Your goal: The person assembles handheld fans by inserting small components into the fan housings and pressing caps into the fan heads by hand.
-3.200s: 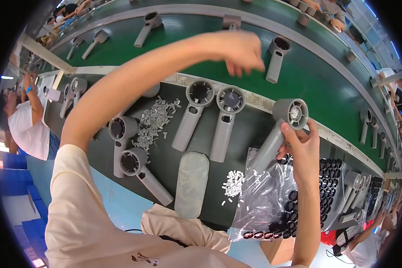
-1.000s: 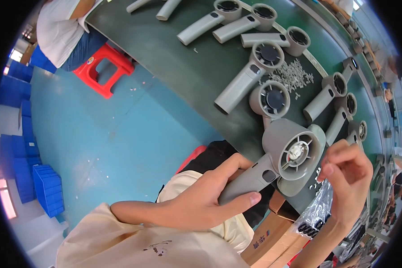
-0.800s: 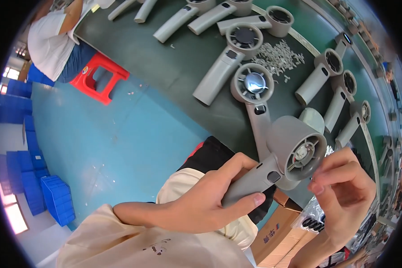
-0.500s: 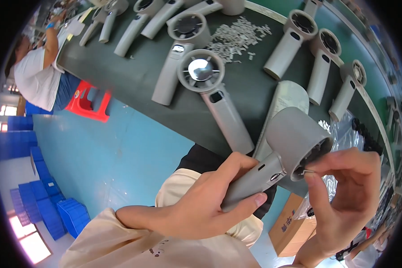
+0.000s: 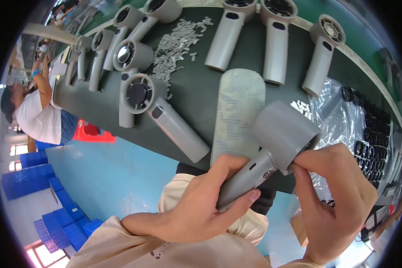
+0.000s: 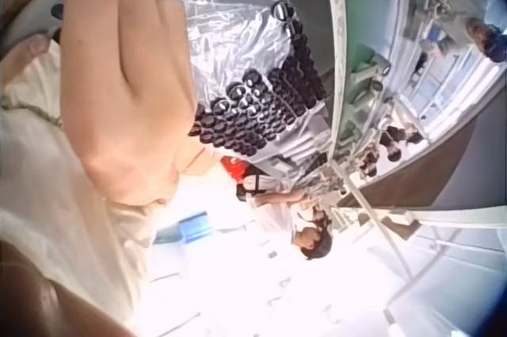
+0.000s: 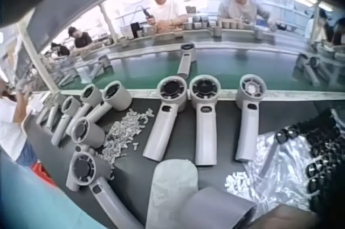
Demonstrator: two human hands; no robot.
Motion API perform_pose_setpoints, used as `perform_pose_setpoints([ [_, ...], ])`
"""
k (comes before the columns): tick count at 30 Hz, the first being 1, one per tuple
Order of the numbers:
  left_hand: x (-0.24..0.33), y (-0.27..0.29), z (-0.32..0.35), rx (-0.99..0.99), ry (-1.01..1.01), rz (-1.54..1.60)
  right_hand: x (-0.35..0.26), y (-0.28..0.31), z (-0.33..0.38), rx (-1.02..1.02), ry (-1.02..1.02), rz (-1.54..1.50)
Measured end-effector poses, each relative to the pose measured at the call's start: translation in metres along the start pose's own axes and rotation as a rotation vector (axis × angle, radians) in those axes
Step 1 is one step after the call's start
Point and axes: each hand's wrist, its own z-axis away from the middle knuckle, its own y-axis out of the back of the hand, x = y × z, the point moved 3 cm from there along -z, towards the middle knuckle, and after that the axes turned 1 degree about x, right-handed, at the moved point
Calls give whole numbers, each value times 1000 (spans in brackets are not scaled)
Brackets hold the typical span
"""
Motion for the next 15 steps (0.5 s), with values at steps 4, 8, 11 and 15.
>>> perform_pose_setpoints([
  [4,5,-11,-6,-15,-60,-106,4,34,-1,-97,362,174],
  [8,12,-10,-8,2,-147,-242,10,25,3,-30,129,129],
  [11,20,-11,-8,-18,-194,-353,20,26,0,74,-98,47],
  [15,17,-9,-7,47,-238,-397,15,25,2,11,-144,51],
])
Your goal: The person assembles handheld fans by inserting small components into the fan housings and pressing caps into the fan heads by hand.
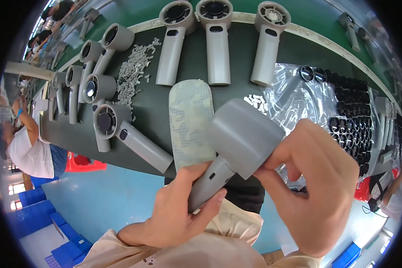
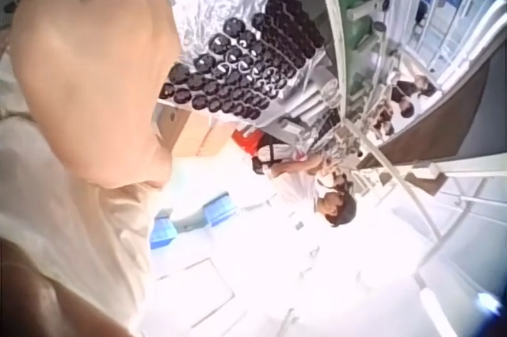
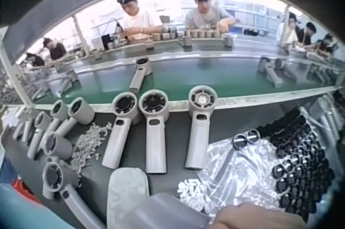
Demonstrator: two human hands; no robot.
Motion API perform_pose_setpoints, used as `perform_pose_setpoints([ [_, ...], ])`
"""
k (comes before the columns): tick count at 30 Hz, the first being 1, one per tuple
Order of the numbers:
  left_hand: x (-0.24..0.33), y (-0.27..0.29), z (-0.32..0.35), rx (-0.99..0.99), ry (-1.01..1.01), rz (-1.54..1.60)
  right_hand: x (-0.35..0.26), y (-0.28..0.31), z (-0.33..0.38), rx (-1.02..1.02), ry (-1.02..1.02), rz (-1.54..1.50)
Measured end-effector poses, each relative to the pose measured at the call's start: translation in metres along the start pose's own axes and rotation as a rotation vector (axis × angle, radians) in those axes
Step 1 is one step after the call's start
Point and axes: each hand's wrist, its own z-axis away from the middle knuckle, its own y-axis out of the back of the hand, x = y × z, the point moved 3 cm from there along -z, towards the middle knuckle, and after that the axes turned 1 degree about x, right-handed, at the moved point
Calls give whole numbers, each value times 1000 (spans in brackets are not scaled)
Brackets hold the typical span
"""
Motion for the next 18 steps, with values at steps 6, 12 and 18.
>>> perform_pose_setpoints([
  [6,-6,2,6,-63,-10,127,9,15,-1,-44,-43,6],
  [12,-8,-11,13,-172,221,631,94,37,-19,91,-252,-247],
  [18,-11,-1,9,-225,344,1019,131,-2,-41,101,-7,228],
])
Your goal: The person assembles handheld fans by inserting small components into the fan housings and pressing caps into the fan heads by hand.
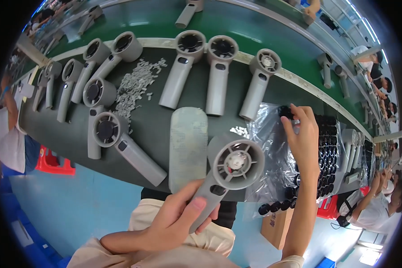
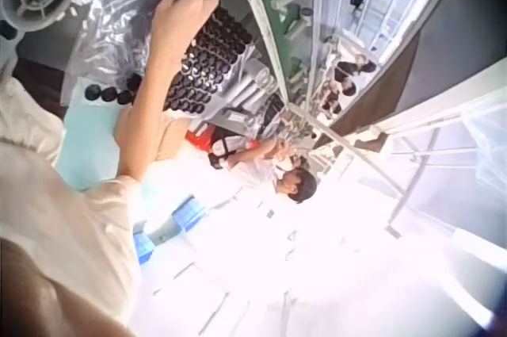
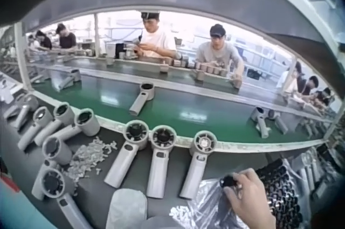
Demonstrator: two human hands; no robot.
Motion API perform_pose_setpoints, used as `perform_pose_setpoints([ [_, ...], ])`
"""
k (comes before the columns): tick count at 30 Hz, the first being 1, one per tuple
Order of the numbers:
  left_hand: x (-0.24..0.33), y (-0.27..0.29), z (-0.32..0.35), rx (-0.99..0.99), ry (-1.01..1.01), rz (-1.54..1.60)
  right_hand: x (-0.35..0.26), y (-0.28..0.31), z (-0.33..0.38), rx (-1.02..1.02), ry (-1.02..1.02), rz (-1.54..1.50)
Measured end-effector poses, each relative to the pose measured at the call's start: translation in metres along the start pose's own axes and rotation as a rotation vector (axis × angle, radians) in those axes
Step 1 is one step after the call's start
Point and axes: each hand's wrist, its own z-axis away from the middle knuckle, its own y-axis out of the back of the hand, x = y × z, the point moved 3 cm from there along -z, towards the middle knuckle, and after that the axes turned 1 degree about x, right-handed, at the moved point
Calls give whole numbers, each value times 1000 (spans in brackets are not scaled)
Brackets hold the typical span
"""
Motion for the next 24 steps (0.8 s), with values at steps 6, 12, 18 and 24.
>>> perform_pose_setpoints([
  [6,-1,-8,-1,-71,16,180,4,3,-7,3,-37,147],
  [12,0,5,1,-109,-8,228,-4,6,-9,-156,-187,-60],
  [18,8,11,-1,-125,63,395,-34,40,13,29,-167,-534],
  [24,10,12,0,-181,145,506,-108,43,62,-27,-61,-1116],
])
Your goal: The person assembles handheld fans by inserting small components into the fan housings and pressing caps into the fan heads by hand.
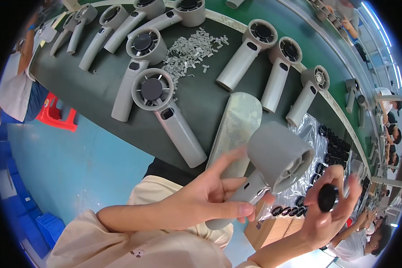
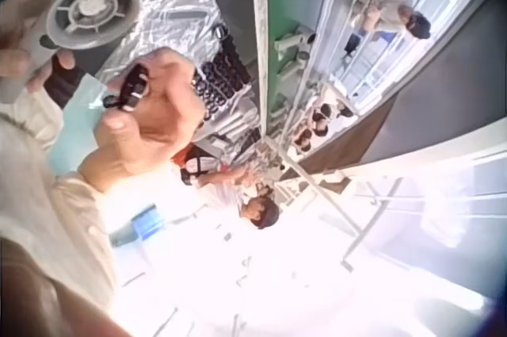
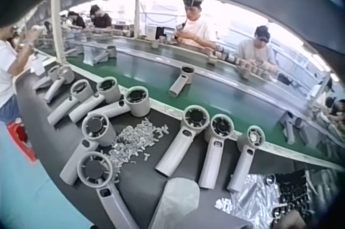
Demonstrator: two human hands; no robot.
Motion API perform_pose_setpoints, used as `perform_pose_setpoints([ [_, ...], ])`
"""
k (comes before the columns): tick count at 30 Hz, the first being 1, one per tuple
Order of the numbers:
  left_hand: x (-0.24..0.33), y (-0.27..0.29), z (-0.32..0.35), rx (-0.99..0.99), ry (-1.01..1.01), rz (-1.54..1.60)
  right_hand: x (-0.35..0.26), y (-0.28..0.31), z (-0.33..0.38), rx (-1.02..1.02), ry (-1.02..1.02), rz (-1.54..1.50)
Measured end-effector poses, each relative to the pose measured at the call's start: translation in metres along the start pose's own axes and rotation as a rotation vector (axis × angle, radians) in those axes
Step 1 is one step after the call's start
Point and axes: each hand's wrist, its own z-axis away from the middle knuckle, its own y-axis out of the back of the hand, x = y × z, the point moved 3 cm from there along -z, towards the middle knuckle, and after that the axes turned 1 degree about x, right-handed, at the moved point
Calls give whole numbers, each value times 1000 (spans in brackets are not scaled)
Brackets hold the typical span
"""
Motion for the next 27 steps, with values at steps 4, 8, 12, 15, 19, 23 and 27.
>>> perform_pose_setpoints([
  [4,4,-6,8,-21,-67,-98,8,-17,9,-131,-10,-238],
  [8,-1,-16,18,12,-166,-57,2,-17,16,-135,81,-170],
  [12,-8,-23,19,12,-171,-74,-13,-26,28,127,224,151],
  [15,-12,-24,18,-11,-244,-149,-21,-20,28,32,220,312],
  [19,-19,-26,17,-129,-335,-251,-20,-24,36,97,315,417],
  [23,-23,-23,14,-250,-460,-207,-19,-23,40,83,346,473],
  [27,-26,-23,13,-291,-493,-178,-19,-16,41,-6,354,493],
])
